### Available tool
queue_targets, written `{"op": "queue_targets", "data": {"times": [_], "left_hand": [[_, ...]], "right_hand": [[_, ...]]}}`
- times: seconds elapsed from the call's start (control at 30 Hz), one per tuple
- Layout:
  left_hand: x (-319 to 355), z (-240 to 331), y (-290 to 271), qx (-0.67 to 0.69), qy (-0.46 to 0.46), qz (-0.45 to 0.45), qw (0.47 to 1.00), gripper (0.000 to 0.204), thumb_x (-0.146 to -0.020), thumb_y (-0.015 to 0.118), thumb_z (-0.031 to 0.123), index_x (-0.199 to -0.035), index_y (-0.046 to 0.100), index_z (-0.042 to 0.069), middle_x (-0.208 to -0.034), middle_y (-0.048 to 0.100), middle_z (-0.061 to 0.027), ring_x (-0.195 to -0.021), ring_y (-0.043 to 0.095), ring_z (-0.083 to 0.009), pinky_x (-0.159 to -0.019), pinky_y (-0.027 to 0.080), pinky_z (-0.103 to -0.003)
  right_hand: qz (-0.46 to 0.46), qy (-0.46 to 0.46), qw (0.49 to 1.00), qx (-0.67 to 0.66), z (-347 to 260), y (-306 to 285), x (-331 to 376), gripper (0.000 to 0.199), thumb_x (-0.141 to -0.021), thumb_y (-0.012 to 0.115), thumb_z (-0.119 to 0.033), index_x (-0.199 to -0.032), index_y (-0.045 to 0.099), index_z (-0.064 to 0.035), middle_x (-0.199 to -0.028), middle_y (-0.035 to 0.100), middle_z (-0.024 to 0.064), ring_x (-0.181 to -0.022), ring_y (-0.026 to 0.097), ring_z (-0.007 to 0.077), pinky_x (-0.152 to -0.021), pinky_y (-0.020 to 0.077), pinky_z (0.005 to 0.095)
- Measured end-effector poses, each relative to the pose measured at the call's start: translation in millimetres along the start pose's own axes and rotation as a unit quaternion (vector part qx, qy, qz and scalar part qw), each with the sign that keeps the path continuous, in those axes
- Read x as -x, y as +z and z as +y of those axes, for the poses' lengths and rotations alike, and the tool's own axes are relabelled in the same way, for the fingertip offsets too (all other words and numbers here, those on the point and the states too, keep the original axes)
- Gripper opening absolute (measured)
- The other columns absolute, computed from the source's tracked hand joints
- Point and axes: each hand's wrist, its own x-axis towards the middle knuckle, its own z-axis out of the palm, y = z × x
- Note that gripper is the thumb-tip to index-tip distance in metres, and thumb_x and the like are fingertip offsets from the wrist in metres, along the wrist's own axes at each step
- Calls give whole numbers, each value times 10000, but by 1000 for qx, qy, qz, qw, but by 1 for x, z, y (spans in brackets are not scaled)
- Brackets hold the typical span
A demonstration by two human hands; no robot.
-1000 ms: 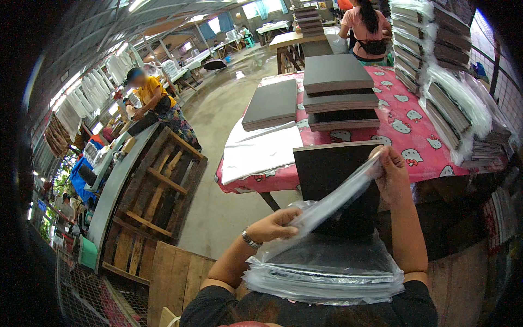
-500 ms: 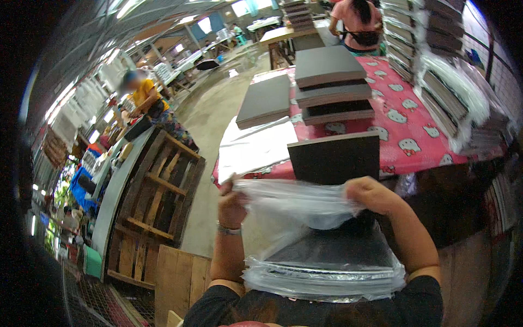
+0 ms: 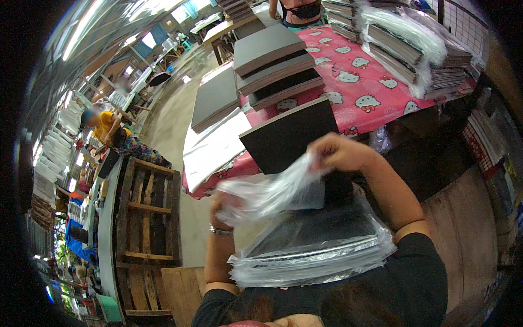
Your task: The person places dark rectangular panels into clear plastic bags by hand and adds each bagged panel to a stack on the work table.
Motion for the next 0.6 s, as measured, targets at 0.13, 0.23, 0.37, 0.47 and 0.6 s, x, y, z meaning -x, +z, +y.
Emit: {"op": "queue_targets", "data": {"times": [0.13, 0.23, 0.37, 0.47, 0.6], "left_hand": [[5, -25, -21, -183, -213, -129, 951, 383, -786, 662, 238, -1060, 586, -19, -980, 641, -147, -899, 616, -272, -853, 479, -420], [-7, 8, -5, 56, 10, -7, 998, 489, -848, 556, 308, -1202, 491, -23, -1084, 607, -189, -986, 600, -315, -895, 462, -503], [-21, 1, -45, -42, -39, 21, 998, 439, -887, 523, 365, -1011, 584, -51, -969, 645, -180, -763, 639, -216, -664, 515, -331], [-46, -17, -5, -108, -26, 134, 985, 387, -903, 519, 353, -986, 589, -18, -932, 649, -127, -780, 622, -174, -652, 493, -296], [-79, -2, 12, -99, 16, 162, 982, 216, -797, 569, 135, -974, 542, 15, -839, 609, -65, -735, 583, -143, -709, 496, -275]], "right_hand": [[144, -131, 934, -299, -4, -16, 0, 183, -888, 577, -232, -996, 521, -95, -838, 615, 46, -759, 632, 147, -695, 541, 309], [24, 63, 973, -223, 10, -26, 8, 270, -872, 603, -299, -1020, 512, -92, -729, 552, 2, -649, 568, 92, -551, 458, 236], [-84, 33, 991, -102, 3, -21, 6, 676, -730, 716, -212, -1300, 398, -33, -794, 591, 30, -665, 557, 94, -589, 445, 231], [111, -95, 957, -252, -14, -22, 15, 808, -632, 682, -97, -1360, 339, -30, -843, 615, 86, -681, 582, 145, -621, 469, 251], [147, -115, 964, -189, 4, -56, 3, 689, -649, 557, -2, -1320, 410, -56, -800, 596, 93, -629, 553, 153, -591, 448, 237]]}}
